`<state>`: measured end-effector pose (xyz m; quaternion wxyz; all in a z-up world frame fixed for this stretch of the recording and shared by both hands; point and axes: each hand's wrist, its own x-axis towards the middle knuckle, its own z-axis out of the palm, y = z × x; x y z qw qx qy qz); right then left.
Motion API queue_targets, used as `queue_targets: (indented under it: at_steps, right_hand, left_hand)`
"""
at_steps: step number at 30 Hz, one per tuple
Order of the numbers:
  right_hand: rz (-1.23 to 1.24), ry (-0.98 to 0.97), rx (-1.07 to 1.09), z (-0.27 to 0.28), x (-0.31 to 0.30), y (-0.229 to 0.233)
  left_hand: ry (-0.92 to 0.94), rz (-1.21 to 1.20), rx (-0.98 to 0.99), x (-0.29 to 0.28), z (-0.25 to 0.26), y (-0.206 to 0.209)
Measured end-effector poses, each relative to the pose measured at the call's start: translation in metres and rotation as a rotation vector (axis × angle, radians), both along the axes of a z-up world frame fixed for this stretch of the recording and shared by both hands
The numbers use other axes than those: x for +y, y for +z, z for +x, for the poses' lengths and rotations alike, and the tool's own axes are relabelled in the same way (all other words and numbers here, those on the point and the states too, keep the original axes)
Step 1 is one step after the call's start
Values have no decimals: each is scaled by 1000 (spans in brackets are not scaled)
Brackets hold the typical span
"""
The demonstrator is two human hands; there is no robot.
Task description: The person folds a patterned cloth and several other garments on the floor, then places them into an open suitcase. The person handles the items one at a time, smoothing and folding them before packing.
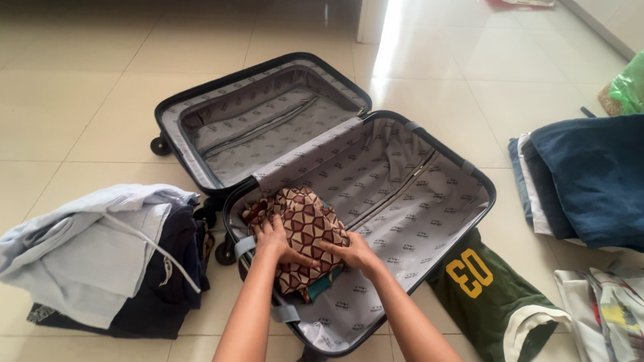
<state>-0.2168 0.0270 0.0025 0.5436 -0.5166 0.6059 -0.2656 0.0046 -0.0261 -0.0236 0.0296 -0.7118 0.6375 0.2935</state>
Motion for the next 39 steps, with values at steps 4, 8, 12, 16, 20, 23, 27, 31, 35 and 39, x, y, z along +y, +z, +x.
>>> queue_targets:
  at_steps: [4, 8, 12, 16, 20, 23, 27, 31, 35, 39]
  right_hand:
    - [-5, 27, 49, -1, 3, 3]
    - [-73, -64, 115, -2, 7, 1]
    - [-184, -70, 278, -8, 7, -9]
    - [-218, -75, 344, -21, 4, -11]
    - [-270, -85, 370, -38, 6, 5]
    - [-353, -163, 396, -55, 11, 18]
    - [-566, -317, 479, -94, 21, 20]
    - [-597, -474, 556, -148, 37, 2]
    - [-673, -610, 674, -203, 71, -26]
    - [-496, -690, 781, -246, 114, -48]
  left_hand:
    - [3, 52, -86, -4, -7, 17]
    - [-22, -57, -138, 16, -13, 32]
    - [-53, -267, -71, 40, -12, 38]
    - [-121, -409, -57, 55, -19, 47]
    - [-144, -472, -11, 69, -39, 67]
    - [-192, -530, 85, 83, -58, 85]
    - [-278, -631, 189, 104, -94, 104]
    - [-334, -584, 240, 122, -137, 116]
    - [-413, -627, 254, 144, -174, 114]
    - [-798, -980, 57, 166, -205, 101]
